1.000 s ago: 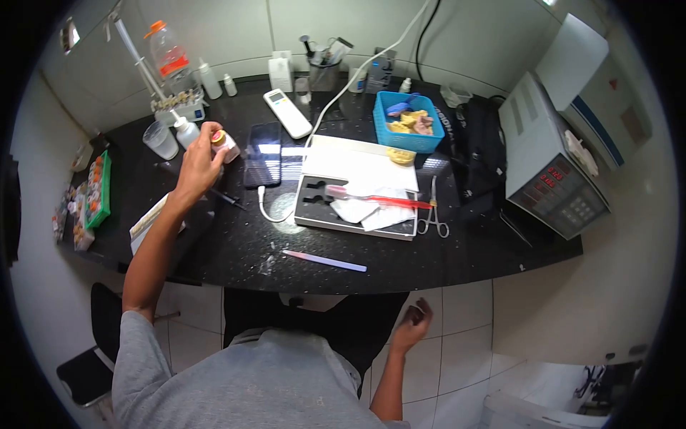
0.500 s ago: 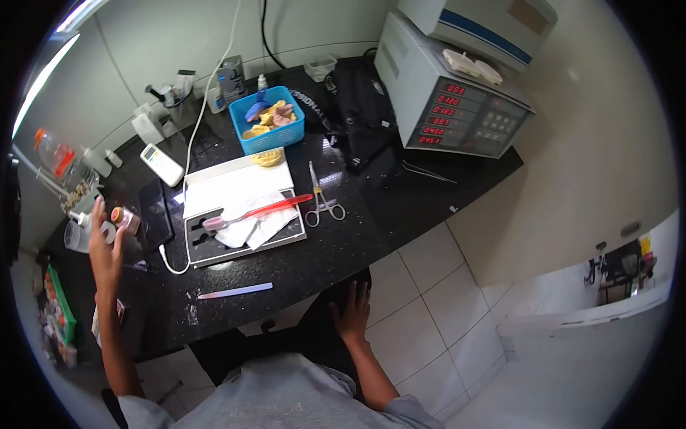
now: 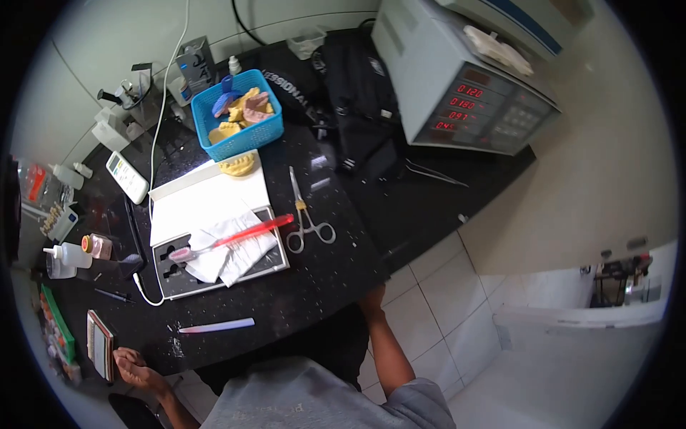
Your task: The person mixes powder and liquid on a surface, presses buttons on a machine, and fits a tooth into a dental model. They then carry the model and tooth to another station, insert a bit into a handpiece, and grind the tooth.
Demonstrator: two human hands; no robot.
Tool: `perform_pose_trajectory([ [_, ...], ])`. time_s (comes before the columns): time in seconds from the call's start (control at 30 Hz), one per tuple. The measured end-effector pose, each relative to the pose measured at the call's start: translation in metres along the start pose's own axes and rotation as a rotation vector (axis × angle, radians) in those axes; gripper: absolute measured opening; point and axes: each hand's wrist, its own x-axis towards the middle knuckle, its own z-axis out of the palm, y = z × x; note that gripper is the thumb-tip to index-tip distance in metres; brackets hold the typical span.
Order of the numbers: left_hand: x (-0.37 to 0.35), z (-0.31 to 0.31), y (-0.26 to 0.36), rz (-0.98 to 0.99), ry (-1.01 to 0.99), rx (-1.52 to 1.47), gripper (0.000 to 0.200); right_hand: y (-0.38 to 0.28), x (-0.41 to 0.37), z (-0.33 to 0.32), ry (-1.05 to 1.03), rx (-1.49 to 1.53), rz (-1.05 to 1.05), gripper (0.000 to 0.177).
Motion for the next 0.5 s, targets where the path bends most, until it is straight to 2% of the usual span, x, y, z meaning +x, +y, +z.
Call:
perform_pose_trajectory([
  [0.07, 0.004, 0.003, -0.004, 0.010, 0.067, -0.054, 0.046, 0.013, 0.005, 0.006, -0.025, 0.008, -0.051, 0.053],
  [0.13, 0.000, -0.006, -0.013, 0.087, 0.096, 0.206, 0.040, 0.022, 0.010, 0.009, -0.060, -0.016, -0.039, 0.052],
  [0.2, -0.002, -0.007, -0.015, 0.048, 0.115, 0.226, 0.038, 0.030, 0.015, 0.014, -0.088, -0.027, -0.022, 0.051],
  [0.27, 0.001, -0.002, -0.013, 0.100, 0.237, 0.274, 0.036, 0.035, 0.020, 0.016, -0.103, -0.035, -0.002, 0.050],
  [0.4, 0.004, -0.001, -0.009, -0.013, 0.300, 0.290, 0.033, 0.042, 0.030, 0.017, -0.109, -0.044, 0.061, 0.049],
  [0.5, 0.004, -0.003, -0.013, -0.011, 0.297, 0.244, 0.026, 0.042, 0.038, 0.018, -0.093, -0.051, 0.133, 0.048],
])
